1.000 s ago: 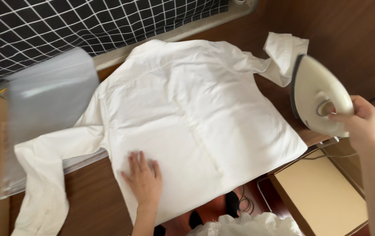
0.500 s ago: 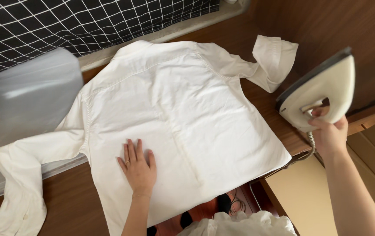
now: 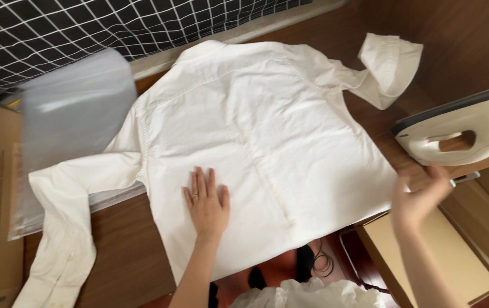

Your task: The person irons a white long-sleeved shirt on a wooden table. They smooth the fabric with their hands, iron the sleeves and body, flip the shirt over, and continue ironing the back and remaining areas.

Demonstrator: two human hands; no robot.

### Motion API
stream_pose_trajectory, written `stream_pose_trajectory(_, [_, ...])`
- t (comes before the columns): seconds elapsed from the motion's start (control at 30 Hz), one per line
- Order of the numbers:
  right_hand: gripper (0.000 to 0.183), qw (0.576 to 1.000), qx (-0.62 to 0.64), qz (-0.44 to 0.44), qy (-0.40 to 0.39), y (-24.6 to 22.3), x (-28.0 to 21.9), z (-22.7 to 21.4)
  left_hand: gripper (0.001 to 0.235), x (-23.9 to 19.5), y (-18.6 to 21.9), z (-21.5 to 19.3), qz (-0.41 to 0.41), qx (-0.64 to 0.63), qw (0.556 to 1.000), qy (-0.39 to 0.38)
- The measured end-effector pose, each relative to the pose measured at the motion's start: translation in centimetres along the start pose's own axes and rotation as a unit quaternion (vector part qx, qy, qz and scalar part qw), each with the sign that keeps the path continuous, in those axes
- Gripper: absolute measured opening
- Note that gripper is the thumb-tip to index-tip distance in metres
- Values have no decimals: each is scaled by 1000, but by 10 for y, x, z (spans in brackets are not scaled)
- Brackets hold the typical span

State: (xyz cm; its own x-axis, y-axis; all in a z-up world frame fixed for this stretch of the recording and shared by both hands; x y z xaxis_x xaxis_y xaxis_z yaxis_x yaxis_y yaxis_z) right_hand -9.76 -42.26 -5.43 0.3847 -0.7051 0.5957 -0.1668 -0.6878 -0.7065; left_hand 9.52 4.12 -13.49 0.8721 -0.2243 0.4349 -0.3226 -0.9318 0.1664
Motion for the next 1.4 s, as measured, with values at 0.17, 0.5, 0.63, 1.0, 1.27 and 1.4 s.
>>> stream_pose_trajectory(0.17, [60, 967, -82, -113, -212, -31, -46, 116, 65, 1, -5, 7, -7, 47, 999, 13])
stream_pose_trajectory(0.5, [52, 900, -277, -68, -331, -8, -21, 228, 60, 69, -24, 37, -8, 39, 998, 43])
stream_pose_trajectory(0.63, [55, 889, -278, -54, -360, -21, 8, 275, 59, 122, -38, 54, -6, 33, 998, 44])
stream_pose_trajectory(1.0, [57, 895, -248, -88, -361, -36, 82, 417, 60, 249, -86, 130, -23, -18, 999, 33])
stream_pose_trajectory(1.27, [55, 900, -247, -81, -349, -50, 99, 452, 59, 303, -101, 150, 3, -30, 999, 10])
stream_pose_trajectory(1.4, [53, 910, -251, -87, -318, -55, 97, 448, 59, 276, -59, 123, -25, 25, 998, 45])
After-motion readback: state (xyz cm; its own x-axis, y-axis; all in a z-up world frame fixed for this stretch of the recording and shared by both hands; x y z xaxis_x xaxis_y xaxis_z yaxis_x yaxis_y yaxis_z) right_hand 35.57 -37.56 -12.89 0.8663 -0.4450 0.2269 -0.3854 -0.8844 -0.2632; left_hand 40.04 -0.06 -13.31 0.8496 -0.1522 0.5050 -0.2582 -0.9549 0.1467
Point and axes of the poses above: each hand's wrist, its own x-axis towards the middle knuckle, its own z-axis out of the palm, y = z × x, the point moved 10 cm from there along x, towards the middle knuckle, and after that the axes turned 4 degrees about z, right-handed, at the moved point
